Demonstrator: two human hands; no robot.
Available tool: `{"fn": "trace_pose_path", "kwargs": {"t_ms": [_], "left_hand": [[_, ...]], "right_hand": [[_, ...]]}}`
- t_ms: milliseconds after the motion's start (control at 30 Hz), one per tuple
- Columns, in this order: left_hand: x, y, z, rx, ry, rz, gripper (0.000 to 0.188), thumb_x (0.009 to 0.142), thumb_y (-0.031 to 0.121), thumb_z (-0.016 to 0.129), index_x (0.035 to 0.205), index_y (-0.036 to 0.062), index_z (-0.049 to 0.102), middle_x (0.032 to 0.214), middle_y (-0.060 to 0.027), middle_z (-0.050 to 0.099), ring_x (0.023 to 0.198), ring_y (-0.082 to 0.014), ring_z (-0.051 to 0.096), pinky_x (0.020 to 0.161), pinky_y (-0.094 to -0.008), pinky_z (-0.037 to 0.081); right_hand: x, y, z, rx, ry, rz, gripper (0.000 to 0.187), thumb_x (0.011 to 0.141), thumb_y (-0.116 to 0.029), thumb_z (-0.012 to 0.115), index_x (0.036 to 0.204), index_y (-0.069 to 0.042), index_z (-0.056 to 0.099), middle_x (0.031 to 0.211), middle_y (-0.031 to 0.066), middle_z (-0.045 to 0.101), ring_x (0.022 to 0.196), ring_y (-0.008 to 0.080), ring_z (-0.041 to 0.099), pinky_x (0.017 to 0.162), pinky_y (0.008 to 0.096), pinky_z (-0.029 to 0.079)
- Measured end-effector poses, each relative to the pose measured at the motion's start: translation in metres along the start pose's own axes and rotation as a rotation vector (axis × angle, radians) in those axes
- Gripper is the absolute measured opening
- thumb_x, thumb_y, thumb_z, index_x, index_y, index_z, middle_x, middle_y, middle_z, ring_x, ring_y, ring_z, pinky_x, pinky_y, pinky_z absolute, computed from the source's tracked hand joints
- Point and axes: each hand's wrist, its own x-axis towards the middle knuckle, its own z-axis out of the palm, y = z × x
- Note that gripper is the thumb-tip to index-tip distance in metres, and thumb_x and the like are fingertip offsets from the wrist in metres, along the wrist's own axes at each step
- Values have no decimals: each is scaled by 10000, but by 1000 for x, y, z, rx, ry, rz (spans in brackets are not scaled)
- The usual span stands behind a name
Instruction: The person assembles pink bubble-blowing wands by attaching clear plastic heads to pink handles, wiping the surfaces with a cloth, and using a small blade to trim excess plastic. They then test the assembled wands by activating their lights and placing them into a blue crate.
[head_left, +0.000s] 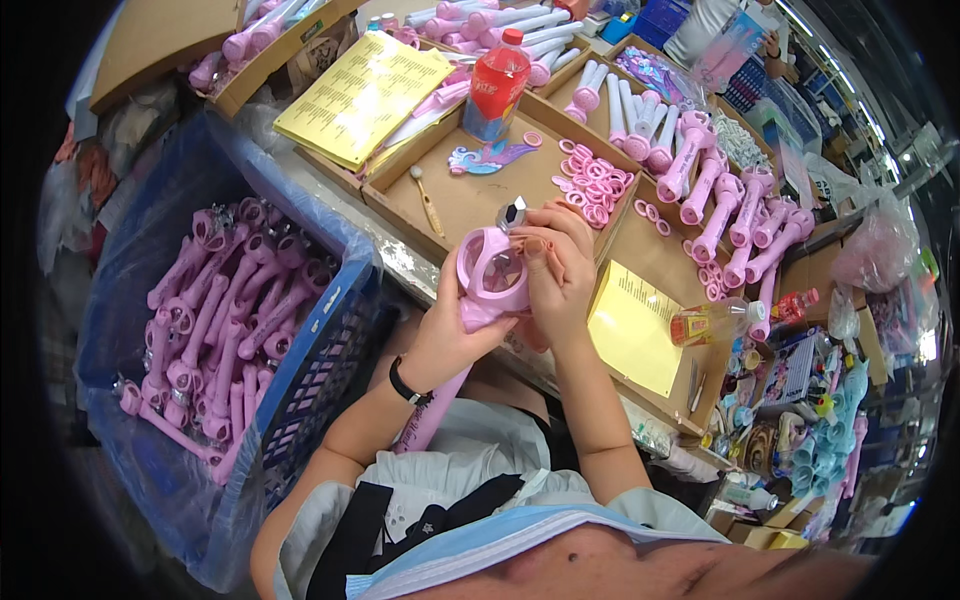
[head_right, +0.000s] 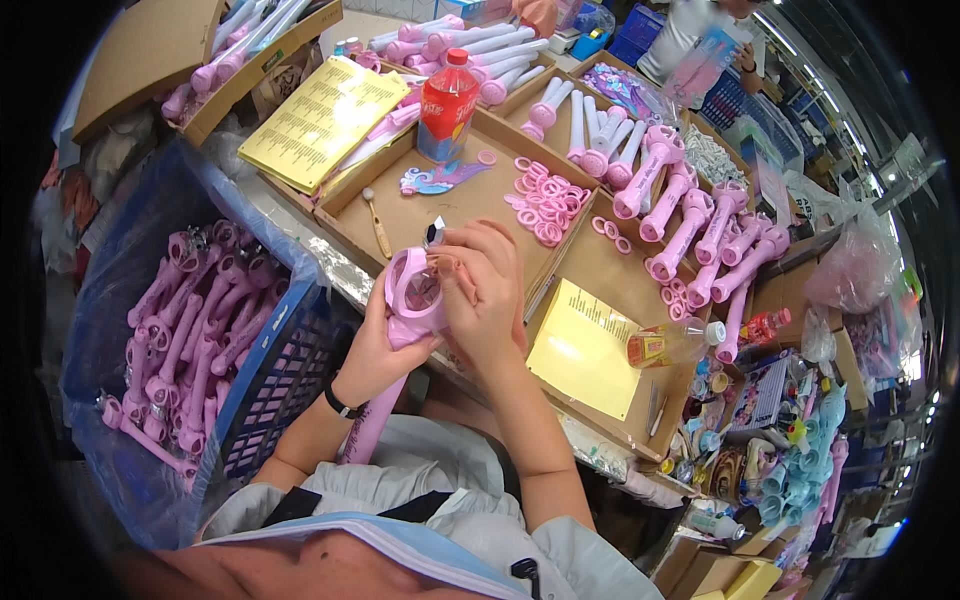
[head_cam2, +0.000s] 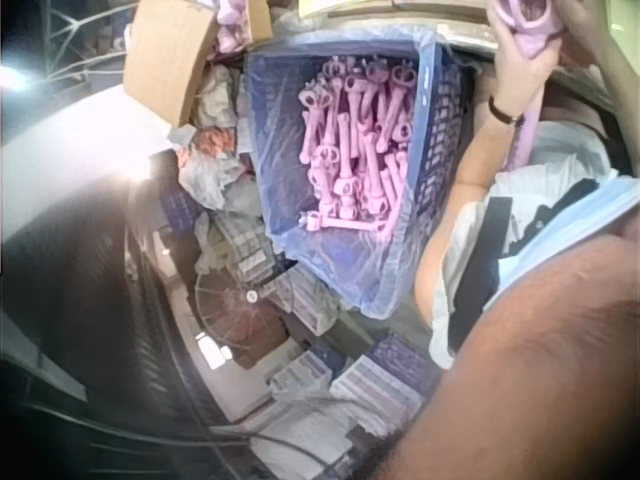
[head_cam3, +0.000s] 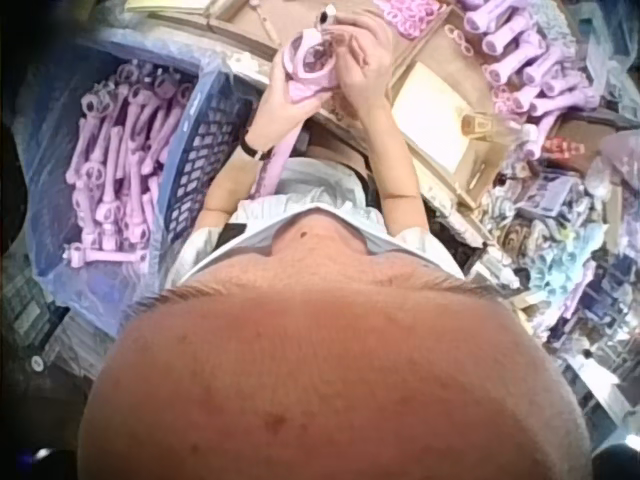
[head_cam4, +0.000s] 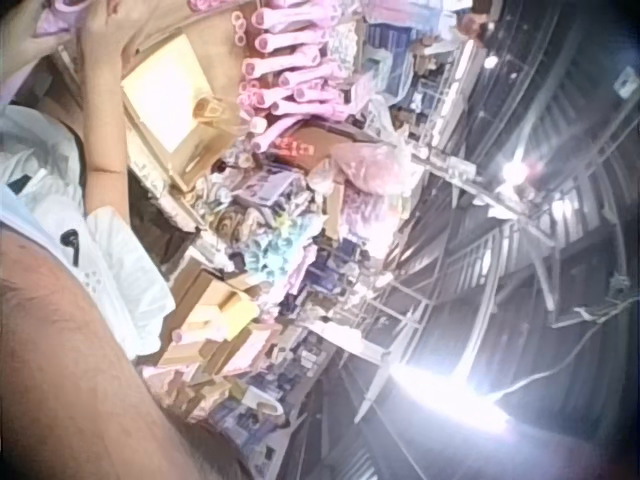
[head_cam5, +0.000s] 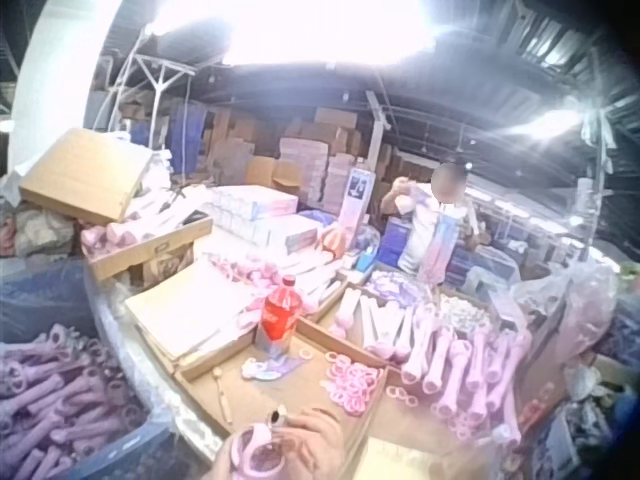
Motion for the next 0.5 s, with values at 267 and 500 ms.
{"fn": "trace_pose_path", "kwargs": {"t_ms": [267,500], "left_hand": [[-1,-2,-9,-90,-3,-46,883,732,84,716,1402,15,146,1305,-148,418,1176,-217,467,971,-335,395],[-1,-4,-14,-319,-85,-144,844,741,39,695,1409,19,179,1322,-113,390,1220,-174,402,1008,-311,348]], "right_hand": [[-21,11,0,49,-302,-210,215,806,-285,631,823,-75,671,927,92,651,980,267,602,905,404,425],[-70,29,20,218,162,-113,425,958,-400,419,976,-7,579,1105,170,558,1104,296,513,979,411,371]]}}
